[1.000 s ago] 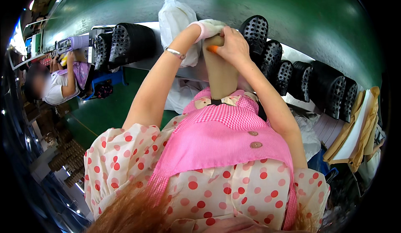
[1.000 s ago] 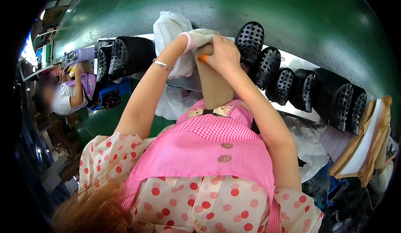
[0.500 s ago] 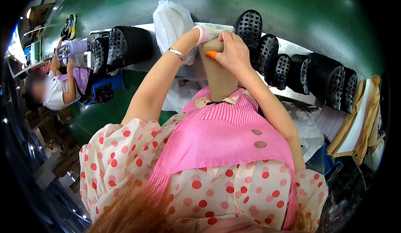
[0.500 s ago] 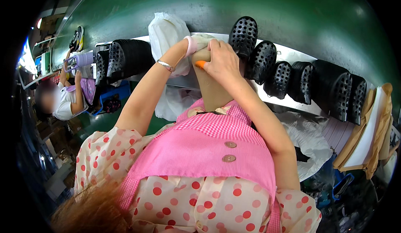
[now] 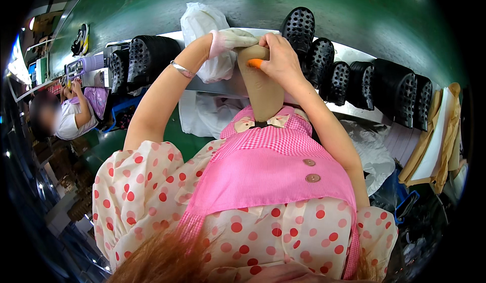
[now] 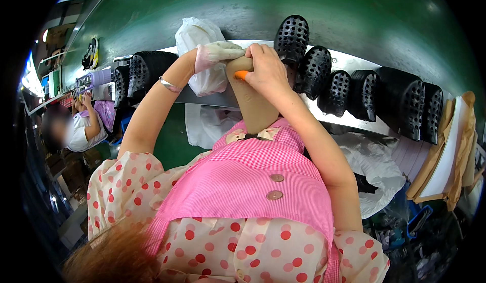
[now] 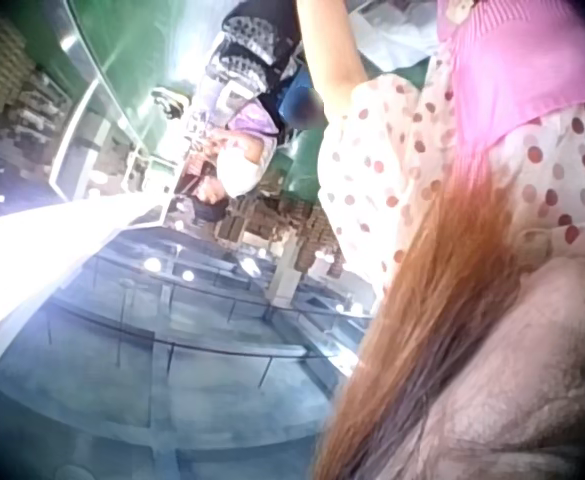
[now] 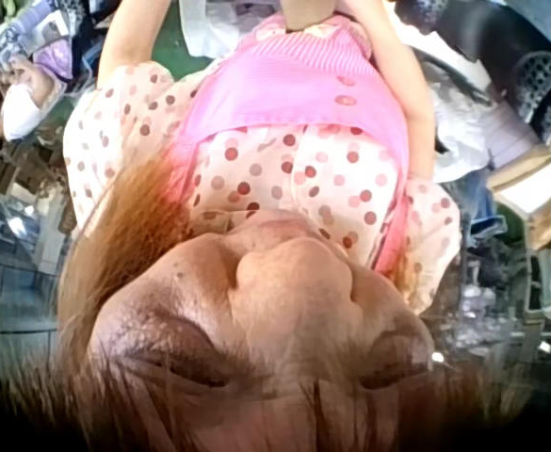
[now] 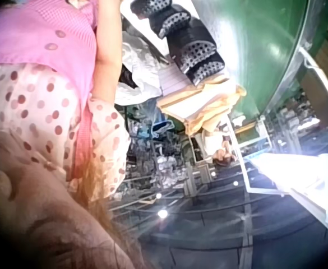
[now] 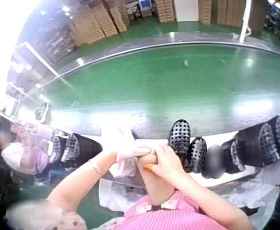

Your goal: The person repeatedly picks up shoe insoles, wraps each one in white tissue paper, and places the wrapped insole into a white plastic bag. The process is repeated for multiple insoles in a factory setting.

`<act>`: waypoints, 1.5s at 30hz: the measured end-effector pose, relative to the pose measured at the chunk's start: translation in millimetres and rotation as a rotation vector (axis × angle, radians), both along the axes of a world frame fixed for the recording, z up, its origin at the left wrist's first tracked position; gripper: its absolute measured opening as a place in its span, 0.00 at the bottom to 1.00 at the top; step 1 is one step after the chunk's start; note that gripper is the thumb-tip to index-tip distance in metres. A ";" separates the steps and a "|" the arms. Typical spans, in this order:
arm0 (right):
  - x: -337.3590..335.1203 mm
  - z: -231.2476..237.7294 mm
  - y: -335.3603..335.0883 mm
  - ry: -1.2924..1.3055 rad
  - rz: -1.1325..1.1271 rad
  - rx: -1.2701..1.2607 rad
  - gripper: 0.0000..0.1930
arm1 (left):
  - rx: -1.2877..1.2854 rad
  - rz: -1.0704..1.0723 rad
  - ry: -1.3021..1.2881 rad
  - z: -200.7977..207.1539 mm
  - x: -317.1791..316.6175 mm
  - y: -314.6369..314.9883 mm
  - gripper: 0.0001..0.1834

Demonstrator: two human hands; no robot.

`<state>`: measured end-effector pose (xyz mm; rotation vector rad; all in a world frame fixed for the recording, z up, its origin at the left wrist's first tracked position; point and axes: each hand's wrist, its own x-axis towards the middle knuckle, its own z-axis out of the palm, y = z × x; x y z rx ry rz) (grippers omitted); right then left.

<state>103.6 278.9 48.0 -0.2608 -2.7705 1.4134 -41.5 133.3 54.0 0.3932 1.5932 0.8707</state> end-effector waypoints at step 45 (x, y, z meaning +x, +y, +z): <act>374.7 55.0 446.7 0.191 -0.953 0.717 0.08 | 0.628 0.106 -0.713 123.6 271.6 304.7 0.28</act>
